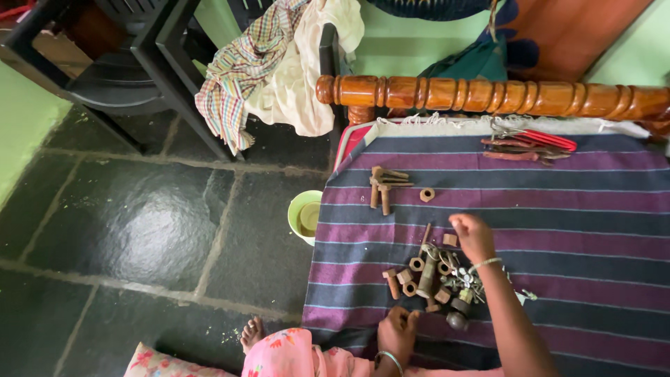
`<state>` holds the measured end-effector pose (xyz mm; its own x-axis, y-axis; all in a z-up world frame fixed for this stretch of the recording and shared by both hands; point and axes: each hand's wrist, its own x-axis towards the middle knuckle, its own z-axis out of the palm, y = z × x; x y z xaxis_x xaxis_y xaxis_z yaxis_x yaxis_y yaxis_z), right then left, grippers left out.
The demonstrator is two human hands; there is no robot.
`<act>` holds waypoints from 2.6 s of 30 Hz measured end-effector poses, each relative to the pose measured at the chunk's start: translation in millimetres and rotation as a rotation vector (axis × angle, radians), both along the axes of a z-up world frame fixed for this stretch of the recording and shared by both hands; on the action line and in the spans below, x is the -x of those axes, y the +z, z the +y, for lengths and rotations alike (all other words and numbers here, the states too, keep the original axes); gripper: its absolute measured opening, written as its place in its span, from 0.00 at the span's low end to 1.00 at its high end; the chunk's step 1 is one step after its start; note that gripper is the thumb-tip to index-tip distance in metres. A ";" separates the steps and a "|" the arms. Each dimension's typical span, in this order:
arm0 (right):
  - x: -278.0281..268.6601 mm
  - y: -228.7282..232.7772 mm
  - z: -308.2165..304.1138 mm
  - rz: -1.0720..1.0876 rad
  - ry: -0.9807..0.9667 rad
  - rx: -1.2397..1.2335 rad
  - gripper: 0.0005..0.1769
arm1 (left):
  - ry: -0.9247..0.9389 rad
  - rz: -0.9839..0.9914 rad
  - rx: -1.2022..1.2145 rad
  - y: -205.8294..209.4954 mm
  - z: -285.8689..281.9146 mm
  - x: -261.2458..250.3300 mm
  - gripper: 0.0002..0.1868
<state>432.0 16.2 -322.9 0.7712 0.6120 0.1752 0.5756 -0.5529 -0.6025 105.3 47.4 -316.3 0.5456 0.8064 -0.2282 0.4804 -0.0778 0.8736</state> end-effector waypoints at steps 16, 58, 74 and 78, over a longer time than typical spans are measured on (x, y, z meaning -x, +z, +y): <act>112.8 65.1 -34.0 0.021 -0.163 -0.005 0.14 | -0.051 -0.149 0.109 -13.0 3.7 2.6 0.17; 301.1 150.9 -90.5 0.651 0.029 -0.709 0.12 | -0.393 -0.922 0.265 141.6 -26.6 53.1 0.08; 335.8 257.0 -100.0 -0.450 0.185 -0.487 0.10 | -0.330 -0.820 0.624 175.0 -24.4 65.7 0.22; 327.9 241.6 -96.6 -0.112 0.176 -0.609 0.06 | -0.340 -0.823 0.214 221.3 -37.0 78.2 0.18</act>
